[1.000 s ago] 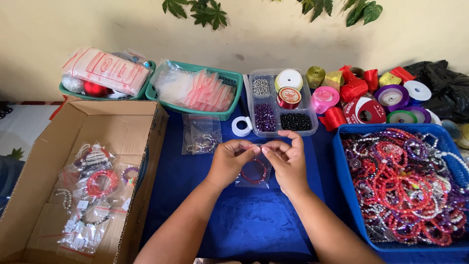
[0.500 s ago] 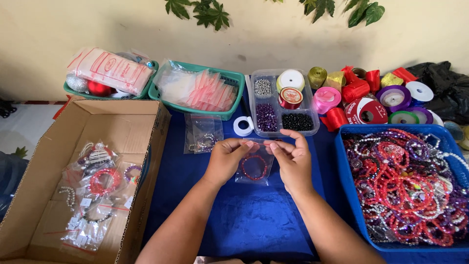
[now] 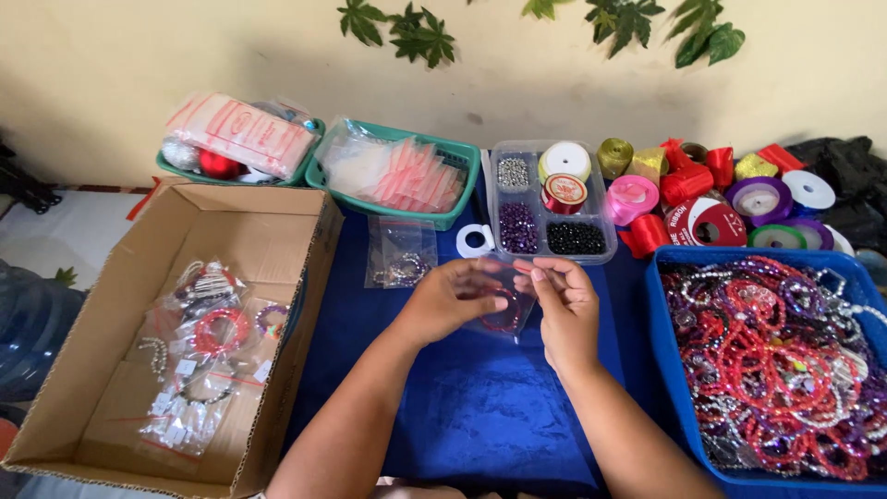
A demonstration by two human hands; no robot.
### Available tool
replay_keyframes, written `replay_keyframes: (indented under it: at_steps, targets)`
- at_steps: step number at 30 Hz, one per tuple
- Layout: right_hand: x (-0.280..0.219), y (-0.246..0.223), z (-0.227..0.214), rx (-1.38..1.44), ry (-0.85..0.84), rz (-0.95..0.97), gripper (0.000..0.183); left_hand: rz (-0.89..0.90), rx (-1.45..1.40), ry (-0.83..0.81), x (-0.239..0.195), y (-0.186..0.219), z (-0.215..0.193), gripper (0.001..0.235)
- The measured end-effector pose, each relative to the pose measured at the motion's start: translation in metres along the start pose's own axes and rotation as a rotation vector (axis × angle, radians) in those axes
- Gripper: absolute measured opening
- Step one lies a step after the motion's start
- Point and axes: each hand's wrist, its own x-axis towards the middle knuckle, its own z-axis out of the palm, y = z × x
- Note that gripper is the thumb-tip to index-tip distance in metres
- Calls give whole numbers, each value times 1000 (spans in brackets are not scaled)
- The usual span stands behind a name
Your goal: The person is packing handmade beaded bracelets into small individual clear plastic zip-lock bags at a workbench.
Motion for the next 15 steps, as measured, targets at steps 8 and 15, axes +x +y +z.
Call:
replay_keyframes:
  at_steps: [8,15]
  targets:
    - [-4,-8,6,-60,-68,-26,32,53,29,102,0,2,-42,40]
    - [-6,3,1,-153,-54,-65,31,21,110,423,-18,32,-100,41]
